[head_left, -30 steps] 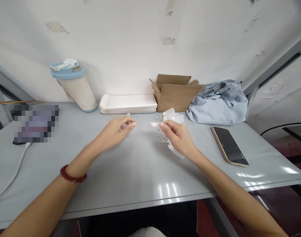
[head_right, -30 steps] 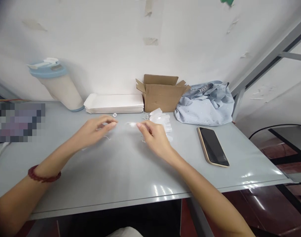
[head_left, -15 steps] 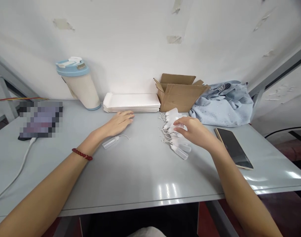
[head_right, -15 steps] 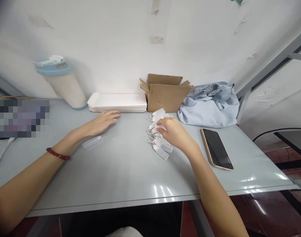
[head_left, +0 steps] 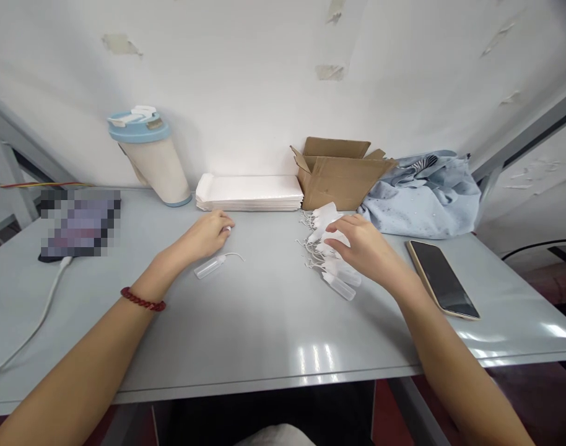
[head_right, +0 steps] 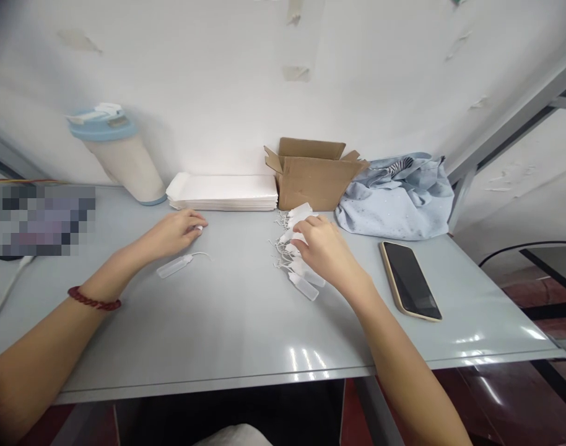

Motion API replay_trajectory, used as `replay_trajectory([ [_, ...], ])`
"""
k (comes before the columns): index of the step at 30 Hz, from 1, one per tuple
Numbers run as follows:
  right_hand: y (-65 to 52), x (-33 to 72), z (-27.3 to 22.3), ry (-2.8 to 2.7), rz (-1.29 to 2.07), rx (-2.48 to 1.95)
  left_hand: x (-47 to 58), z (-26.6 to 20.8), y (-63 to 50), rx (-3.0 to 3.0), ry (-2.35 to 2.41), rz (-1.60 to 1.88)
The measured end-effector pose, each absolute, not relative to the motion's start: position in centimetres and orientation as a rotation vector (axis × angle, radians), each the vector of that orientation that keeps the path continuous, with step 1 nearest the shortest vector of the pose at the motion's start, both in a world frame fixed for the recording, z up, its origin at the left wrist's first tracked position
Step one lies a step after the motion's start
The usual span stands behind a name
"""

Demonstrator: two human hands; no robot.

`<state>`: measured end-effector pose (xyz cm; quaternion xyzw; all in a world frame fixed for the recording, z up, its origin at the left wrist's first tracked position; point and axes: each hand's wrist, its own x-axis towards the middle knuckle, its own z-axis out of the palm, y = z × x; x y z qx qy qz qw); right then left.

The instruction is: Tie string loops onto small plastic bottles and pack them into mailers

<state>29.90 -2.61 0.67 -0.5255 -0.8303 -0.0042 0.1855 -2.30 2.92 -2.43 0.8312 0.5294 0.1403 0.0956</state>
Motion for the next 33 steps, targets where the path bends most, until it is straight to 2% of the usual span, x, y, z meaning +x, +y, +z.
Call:
replay_trajectory([
  [9,-4.3,26.2,-1.7,-2.372,-0.088,-1.119,-1.6,-1.5,1.7,2.396,1.576,0.442],
  [18,-6.3,21.5,-2.9,-2.536,0.271,-0.916,-0.1,0.7,0.0,2.129,1.552,0.870],
  [20,-6.0,19.9,-2.9,-2.615,0.208,-0.861,0.0,1.0,-0.2,2.046,1.560,0.950],
  [26,-4.9,13.9,-3.4,-2.762,-0.259,-0.673,0.0,1.2,-0.3,1.807,1.575,1.118],
  [33,-4.9,11.4,-4.4,-2.712,-0.281,-0.902,-0.4,1.1,0.0,1.646,1.601,1.263],
])
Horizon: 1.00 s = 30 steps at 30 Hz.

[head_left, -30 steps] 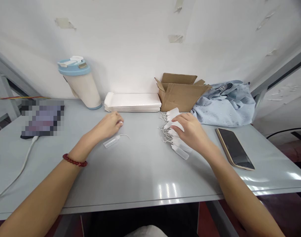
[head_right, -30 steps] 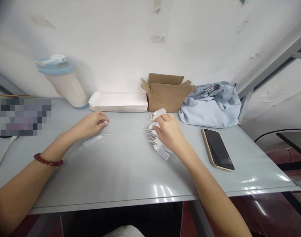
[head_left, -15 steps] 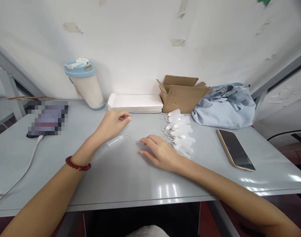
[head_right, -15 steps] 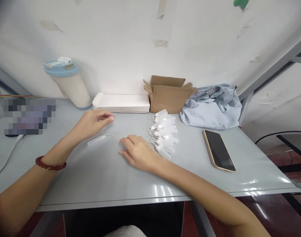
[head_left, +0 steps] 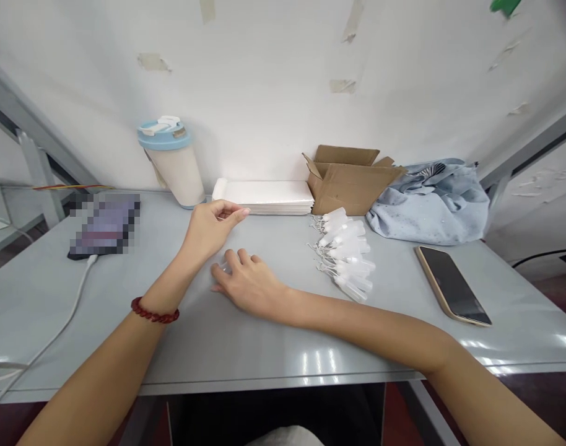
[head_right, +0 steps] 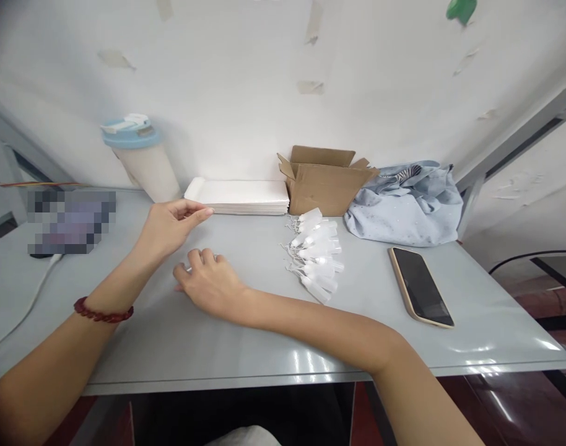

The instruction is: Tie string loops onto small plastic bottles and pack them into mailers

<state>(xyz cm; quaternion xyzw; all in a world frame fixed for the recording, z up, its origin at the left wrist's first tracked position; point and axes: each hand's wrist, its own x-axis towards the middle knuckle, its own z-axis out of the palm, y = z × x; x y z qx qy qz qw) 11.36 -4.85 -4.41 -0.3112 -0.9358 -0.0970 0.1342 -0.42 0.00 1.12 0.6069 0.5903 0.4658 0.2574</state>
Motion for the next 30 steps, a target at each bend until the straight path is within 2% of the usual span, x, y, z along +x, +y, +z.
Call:
replay_trajectory([
  [5,-5.2,13.4,-4.9,-2.771,-0.299,-0.838,-0.1,1.4,-0.4,1.645,1.569,1.198],
  [19,-5.3,22.6,-3.2,-2.482,0.006,-0.572,1.4,0.5,-1.4,1.418,1.311,0.854],
  [30,-6.6,23.0,-1.2,-2.234,0.516,-0.494,1.4,0.4,-1.8,1.413,0.943,0.578],
])
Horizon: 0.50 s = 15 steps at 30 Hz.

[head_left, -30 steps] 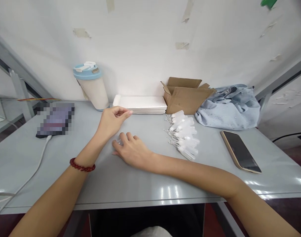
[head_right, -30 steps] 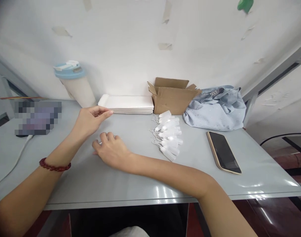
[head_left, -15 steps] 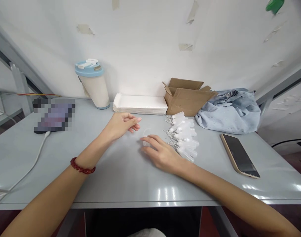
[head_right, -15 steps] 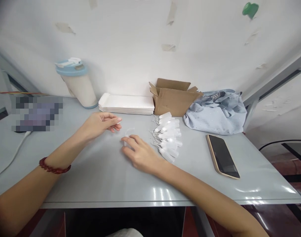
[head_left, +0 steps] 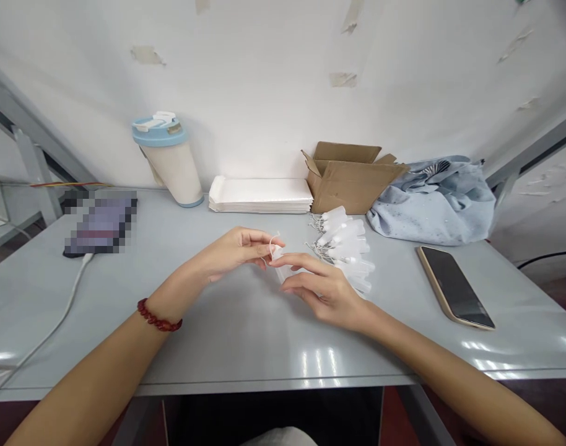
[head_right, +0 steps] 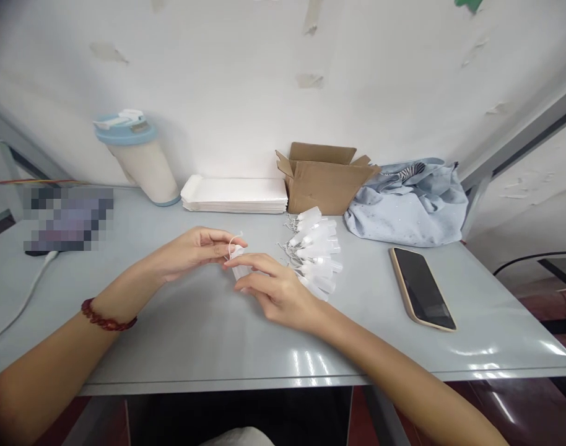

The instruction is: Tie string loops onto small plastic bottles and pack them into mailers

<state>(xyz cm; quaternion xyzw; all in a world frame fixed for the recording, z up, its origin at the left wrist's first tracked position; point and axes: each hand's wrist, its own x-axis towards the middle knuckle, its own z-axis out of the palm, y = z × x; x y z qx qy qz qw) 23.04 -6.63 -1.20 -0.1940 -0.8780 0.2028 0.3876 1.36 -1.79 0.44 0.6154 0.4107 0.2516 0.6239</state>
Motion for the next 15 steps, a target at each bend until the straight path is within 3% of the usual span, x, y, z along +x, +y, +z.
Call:
replay_trajectory([
  [15,-5.6,23.9,-1.0,-1.570,1.553,-0.633,1.2,0.9,-2.0,1.483,0.883,0.609],
])
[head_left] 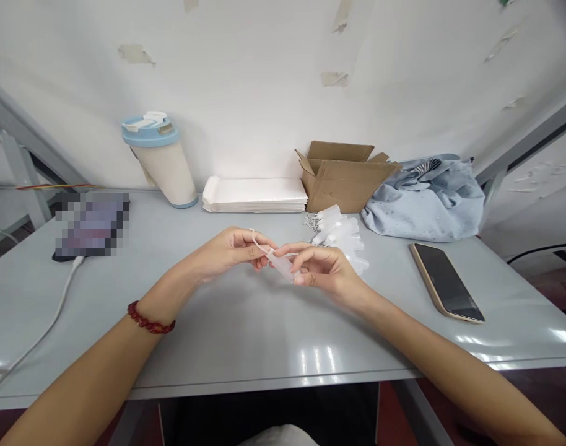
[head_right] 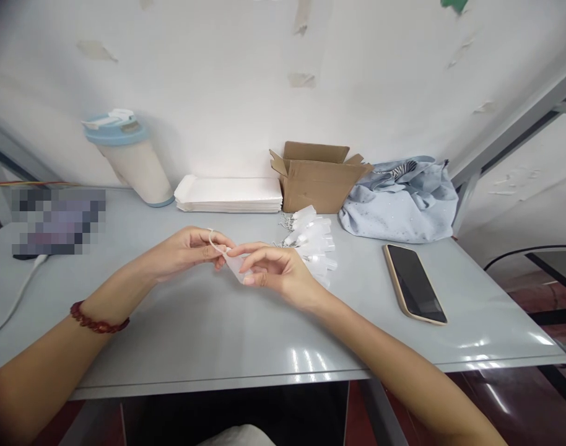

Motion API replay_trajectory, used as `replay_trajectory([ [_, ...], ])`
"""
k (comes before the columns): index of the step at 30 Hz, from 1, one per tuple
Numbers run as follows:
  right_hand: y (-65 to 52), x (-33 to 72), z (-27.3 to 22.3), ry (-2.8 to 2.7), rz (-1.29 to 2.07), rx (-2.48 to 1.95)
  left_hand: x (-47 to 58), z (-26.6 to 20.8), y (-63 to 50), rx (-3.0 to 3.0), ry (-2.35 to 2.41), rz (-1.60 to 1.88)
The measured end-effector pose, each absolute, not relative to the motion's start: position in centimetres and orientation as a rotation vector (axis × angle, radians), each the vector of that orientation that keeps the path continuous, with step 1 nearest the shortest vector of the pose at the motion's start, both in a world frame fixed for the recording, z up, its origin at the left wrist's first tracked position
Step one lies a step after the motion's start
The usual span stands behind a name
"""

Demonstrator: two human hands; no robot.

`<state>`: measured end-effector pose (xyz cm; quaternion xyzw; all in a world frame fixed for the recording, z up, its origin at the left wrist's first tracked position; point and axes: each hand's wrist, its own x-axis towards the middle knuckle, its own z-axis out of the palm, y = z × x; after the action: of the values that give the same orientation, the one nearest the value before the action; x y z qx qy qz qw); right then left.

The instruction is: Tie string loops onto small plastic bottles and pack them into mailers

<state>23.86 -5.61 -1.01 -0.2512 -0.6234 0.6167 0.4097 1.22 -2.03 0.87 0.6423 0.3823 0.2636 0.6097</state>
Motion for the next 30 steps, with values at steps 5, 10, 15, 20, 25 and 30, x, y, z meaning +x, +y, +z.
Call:
replay_trajectory([
  [5,-5.6,23.7,-0.8,-1.387,1.653,-0.706,1.6,0.5,-2.1,1.442,0.925,0.678],
  [10,-5.8,23.4,-1.0,-1.218,1.678,-0.717,1.9,0.2,-2.1,1.402,0.964,0.760],
  [15,-5.5,23.2,-1.4,-1.053,1.651,-0.840,2.0,0.5,-2.1,1.475,1.032,0.798],
  [20,-5.6,23.0,-1.2,-1.049,1.581,-0.956,2.3,0.8,-2.3,1.591,1.127,0.789],
  [25,-5.8,22.8,-1.0,-1.072,1.551,-1.021,2.6,0.7,-2.5,1.614,1.138,0.815],
  [30,-5.7,22.7,-0.9,-1.087,1.541,-1.097,2.6,0.5,-2.5,1.645,1.147,0.805],
])
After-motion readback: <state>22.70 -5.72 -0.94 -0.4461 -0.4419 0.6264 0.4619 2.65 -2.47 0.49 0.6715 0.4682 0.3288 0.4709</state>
